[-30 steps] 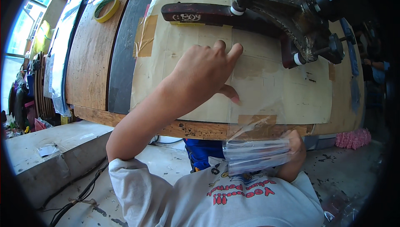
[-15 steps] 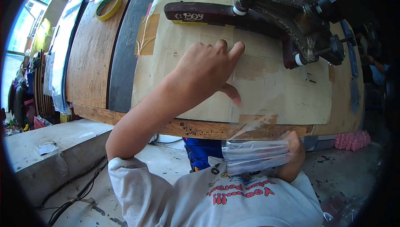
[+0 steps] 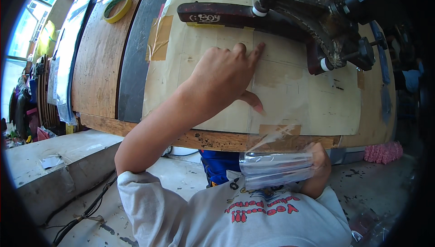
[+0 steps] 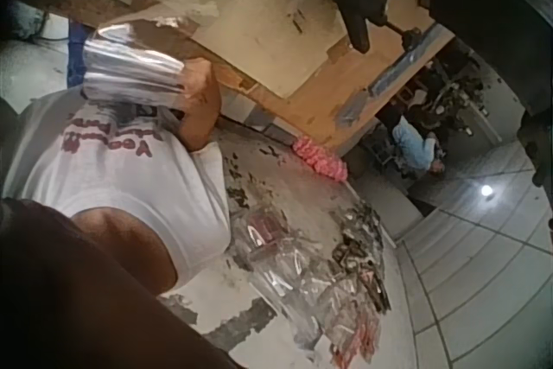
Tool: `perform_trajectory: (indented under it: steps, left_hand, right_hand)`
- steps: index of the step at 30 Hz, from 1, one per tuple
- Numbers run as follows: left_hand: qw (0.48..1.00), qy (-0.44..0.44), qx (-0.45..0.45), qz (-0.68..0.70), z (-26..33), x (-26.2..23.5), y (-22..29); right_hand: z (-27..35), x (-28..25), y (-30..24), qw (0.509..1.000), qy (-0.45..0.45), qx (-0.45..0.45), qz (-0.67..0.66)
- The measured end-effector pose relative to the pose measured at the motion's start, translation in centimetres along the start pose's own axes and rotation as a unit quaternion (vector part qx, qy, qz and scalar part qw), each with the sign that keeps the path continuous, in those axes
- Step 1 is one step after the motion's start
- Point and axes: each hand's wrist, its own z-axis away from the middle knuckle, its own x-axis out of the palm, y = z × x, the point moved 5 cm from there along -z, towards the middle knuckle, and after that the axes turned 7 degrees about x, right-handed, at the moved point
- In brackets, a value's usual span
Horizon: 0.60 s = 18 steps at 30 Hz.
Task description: The person seals plastic bags by hand using a thermal heat sealer. They align the open end of a bag onto the sealing element, press down on the lever, and then pull the sealed bag away.
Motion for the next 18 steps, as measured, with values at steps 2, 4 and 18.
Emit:
perform_trajectory:
  steps: [2, 4, 18]
  left_hand:
    - [1.000, -0.002, -0.001, -0.001, 0.0, -0.1, 0.0]
    - [1.000, -0.010, -0.004, -0.003, -0.1, -0.1, 0.0]
    - [1.000, 0.002, 0.003, -0.006, 0.1, -0.3, 0.4]
  right_hand:
    - [0.0, 0.1, -0.3, 0.998, 0.052, -0.033, -0.016]
    - [0.0, 0.3, -1.3, 0.970, 0.088, -0.182, 0.132]
    - [0.2, 0.2, -0.1, 0.992, 0.058, -0.061, 0.088]
